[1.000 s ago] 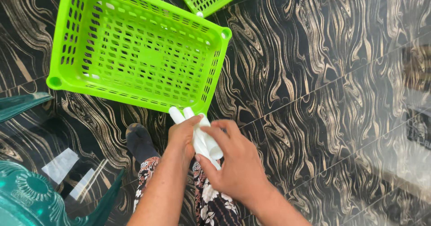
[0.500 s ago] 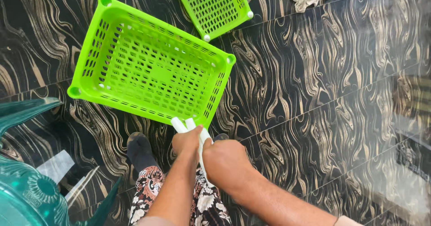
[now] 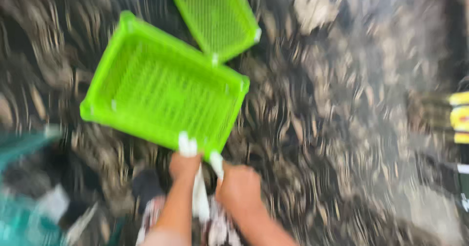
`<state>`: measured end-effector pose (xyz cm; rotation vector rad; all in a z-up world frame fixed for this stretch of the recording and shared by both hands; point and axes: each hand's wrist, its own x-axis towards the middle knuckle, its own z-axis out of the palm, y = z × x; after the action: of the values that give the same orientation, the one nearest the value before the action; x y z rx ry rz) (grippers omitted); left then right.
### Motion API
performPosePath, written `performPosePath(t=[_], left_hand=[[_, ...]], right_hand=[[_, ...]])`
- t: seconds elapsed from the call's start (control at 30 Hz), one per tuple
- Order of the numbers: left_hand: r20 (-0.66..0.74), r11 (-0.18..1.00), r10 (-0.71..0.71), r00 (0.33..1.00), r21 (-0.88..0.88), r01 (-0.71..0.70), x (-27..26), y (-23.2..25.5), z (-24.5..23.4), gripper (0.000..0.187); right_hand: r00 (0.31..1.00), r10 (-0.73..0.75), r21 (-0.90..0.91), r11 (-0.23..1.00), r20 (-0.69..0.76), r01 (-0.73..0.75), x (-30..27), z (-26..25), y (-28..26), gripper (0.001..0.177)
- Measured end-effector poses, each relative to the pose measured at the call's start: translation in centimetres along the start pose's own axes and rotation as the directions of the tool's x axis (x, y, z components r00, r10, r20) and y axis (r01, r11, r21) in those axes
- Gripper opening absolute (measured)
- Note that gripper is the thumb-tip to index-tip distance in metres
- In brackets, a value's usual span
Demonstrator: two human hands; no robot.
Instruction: The person assembles a green plastic basket by inserting white cylindrical rods into the basket's corner holes. They handle the basket and rods by hand, repeatedly inserting and adjusting the rods until the basket is fully assembled and placed upright.
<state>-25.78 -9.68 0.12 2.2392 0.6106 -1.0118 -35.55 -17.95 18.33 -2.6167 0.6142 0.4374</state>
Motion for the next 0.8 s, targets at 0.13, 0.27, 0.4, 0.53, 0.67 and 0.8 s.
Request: performPosePath(t=[0.13,0.27,0.4,0.53,0.67,0.8], left_hand=[[-0.058,0.999,0.005,0.998,0.045,-0.002,-2.4,-2.7,-2.5,0.056],[-0.209,0.957,0.268,0.94,-0.055,-0.285,-3.3,-1.6,-5.0,0.059],[-0.186,0.873,0.44,0.879,-0.143,-0.467,-6.4,1.7,-8.8,0.064],[-0.058,0.805,0.534,0.844,-0.271,-0.528,-9.7,7.0,-10.9,0.048],[-0.094,0.781,0.541,0.836,-0.315,-0.54,-12.3,11.3,-12.0,0.039],[-0.118,0.794,0.511,0.852,-0.316,-0.52,-12.4,14.1,-10.7,0.031]], right_hand=[[0.992,0.032,-0.06,0.998,0.119,-0.025,-0.8,1.0,0.2,0.027],[0.966,0.05,-0.076,0.997,0.254,-0.031,0.3,-1.0,-0.3,0.046],[0.877,0.091,-0.075,0.995,0.472,-0.062,0.7,-4.8,-0.8,0.073],[0.991,-0.13,0.294,0.949,0.035,0.114,1.7,-6.7,0.2,0.065],[0.969,0.08,0.855,0.458,0.234,-0.244,3.6,-6.8,-0.2,0.052],[0.839,0.066,0.817,0.197,0.54,-0.541,4.1,-8.5,0.3,0.056]])
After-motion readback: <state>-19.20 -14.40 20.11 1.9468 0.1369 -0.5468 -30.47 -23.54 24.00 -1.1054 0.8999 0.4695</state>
